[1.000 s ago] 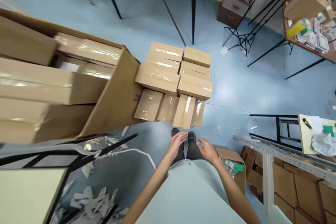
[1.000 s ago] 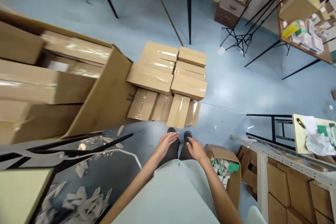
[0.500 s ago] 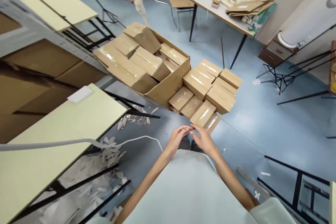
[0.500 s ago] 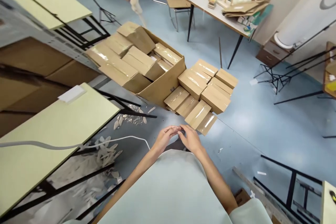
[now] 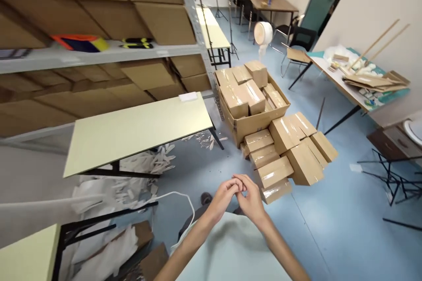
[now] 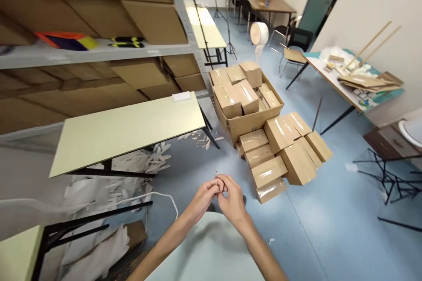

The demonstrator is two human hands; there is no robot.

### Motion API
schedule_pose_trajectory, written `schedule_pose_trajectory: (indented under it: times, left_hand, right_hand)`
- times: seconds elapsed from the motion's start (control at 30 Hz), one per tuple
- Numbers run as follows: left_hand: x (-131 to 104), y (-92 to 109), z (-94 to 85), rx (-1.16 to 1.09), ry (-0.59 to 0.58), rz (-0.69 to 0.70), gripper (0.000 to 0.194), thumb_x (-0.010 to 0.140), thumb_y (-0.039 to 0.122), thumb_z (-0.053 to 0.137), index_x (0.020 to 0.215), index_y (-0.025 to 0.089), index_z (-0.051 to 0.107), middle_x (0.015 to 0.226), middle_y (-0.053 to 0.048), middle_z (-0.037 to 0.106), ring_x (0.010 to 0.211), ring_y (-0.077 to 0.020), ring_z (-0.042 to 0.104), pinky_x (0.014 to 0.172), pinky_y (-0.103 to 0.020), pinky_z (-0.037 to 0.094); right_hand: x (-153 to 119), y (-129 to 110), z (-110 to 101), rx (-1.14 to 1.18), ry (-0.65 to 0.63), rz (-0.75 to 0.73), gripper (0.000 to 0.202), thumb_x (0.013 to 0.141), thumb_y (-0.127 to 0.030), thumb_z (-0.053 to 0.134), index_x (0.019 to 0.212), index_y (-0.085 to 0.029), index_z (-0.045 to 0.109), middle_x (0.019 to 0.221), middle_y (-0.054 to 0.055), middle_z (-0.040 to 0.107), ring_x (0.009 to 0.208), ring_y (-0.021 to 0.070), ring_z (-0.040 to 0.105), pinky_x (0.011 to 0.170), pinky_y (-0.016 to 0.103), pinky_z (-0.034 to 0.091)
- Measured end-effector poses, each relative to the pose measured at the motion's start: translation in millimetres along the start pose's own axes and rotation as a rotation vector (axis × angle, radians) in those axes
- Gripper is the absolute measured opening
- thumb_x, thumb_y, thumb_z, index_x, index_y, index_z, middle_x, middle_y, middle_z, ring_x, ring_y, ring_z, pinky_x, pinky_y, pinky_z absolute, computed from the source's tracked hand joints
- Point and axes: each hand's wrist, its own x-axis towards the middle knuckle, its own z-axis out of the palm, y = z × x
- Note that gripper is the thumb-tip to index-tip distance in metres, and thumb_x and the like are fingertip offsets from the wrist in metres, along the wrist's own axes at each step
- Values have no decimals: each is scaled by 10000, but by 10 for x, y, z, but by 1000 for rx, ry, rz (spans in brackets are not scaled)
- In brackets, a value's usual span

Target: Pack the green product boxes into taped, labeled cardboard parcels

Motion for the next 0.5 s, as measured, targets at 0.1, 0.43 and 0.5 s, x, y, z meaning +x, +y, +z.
schedule_pose_trajectory:
  times: [0.1, 0.43, 0.5]
  left_hand:
    - [-187, 284, -214, -119, -22, 11, 159, 714, 147, 737, 616, 228, 642, 702, -62, 630, 782, -252, 639, 803, -338, 553]
    - [-820, 1246, -1546, -520, -101, 310, 353, 760, 418, 757, 555, 200, 570, 525, 33, 390, 542, -143, 475, 660, -306, 456]
    - [-907, 1350, -1877, -554, -80, 335, 449, 767, 450, 741, 490, 225, 469, 480, 52, 326, 476, -111, 388, 602, -293, 423]
  right_hand:
    - [73, -257, 370, 53, -30, -13, 481, 903, -164, 607, 1356, -258, 739, 1213, 75, 816, 1108, 237, 789, 979, 343, 646]
    - [493, -928, 2102, 121, -156, -280, 361, 911, -226, 596, 1248, -229, 726, 1117, 53, 836, 975, 204, 806, 876, 283, 643]
    - [515, -945, 2503, 106, -172, -329, 394, 913, -241, 606, 1287, -242, 728, 1201, 68, 837, 1045, 222, 814, 921, 308, 652]
